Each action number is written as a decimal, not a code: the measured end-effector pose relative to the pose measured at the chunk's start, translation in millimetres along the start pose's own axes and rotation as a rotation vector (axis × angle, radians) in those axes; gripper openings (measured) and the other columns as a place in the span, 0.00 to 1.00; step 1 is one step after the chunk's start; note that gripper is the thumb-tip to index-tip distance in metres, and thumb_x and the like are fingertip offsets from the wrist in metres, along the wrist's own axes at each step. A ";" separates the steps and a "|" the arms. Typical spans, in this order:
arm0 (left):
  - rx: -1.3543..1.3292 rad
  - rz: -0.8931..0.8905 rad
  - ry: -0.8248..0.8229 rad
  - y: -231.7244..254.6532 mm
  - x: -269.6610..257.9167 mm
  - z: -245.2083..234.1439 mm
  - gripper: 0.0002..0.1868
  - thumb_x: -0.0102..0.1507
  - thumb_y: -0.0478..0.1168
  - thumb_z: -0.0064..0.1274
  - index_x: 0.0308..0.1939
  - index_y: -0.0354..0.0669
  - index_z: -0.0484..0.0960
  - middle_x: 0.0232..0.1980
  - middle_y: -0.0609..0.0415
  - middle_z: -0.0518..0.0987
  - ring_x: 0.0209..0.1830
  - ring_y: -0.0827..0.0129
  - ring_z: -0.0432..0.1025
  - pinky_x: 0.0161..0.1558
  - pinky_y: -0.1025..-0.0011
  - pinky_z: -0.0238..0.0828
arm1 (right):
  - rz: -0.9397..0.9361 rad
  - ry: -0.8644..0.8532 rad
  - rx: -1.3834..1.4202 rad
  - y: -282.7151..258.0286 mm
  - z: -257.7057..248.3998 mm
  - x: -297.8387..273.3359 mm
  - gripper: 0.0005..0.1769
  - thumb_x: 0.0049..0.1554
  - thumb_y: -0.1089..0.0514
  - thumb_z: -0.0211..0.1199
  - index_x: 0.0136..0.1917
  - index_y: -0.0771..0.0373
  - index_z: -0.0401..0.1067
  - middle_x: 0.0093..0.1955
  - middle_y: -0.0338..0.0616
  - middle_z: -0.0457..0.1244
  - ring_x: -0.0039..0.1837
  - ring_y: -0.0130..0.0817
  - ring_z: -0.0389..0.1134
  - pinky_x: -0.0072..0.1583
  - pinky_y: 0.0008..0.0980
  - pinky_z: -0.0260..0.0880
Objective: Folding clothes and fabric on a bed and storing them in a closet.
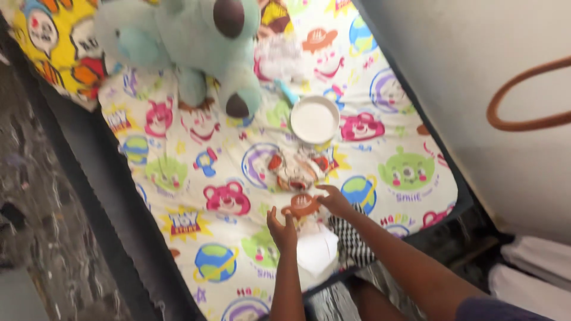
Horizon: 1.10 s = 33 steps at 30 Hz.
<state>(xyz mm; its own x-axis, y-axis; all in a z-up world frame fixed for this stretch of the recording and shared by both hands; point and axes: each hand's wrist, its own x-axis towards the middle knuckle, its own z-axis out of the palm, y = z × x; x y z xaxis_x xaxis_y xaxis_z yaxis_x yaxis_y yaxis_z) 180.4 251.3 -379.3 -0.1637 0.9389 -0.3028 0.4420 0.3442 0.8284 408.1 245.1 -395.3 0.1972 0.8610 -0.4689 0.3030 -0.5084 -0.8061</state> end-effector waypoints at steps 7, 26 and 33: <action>-0.014 0.017 -0.050 38.7 50.6 57.1 0.37 0.60 0.52 0.59 0.69 0.41 0.69 0.77 0.38 0.59 0.78 0.48 0.53 0.72 0.57 0.52 | -0.221 -0.016 -0.272 -13.7 -14.9 55.9 0.35 0.55 0.46 0.72 0.71 0.59 0.68 0.69 0.55 0.62 0.71 0.49 0.60 0.69 0.43 0.60; -0.227 -0.161 -0.258 30.8 60.1 78.7 0.30 0.64 0.52 0.54 0.62 0.33 0.75 0.62 0.45 0.77 0.57 0.61 0.74 0.58 0.64 0.71 | -0.507 0.114 -0.422 102.7 22.6 103.2 0.14 0.62 0.49 0.63 0.59 0.53 0.77 0.55 0.39 0.71 0.54 0.30 0.73 0.56 0.25 0.73; -0.599 -0.175 -0.130 29.5 48.0 80.0 0.27 0.67 0.50 0.53 0.64 0.35 0.74 0.64 0.47 0.77 0.63 0.67 0.71 0.63 0.69 0.65 | 0.082 0.048 0.588 -49.8 -1.3 58.9 0.15 0.55 0.66 0.69 0.56 0.64 0.75 0.46 0.44 0.71 0.46 0.29 0.72 0.49 0.30 0.73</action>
<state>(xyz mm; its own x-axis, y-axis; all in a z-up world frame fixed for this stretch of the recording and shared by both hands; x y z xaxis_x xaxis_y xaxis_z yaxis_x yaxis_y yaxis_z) 256.2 306.7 -407.1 -0.0635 0.8745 -0.4809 -0.1579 0.4670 0.8700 405.9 321.1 -382.4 0.2447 0.8107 -0.5318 -0.2791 -0.4664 -0.8394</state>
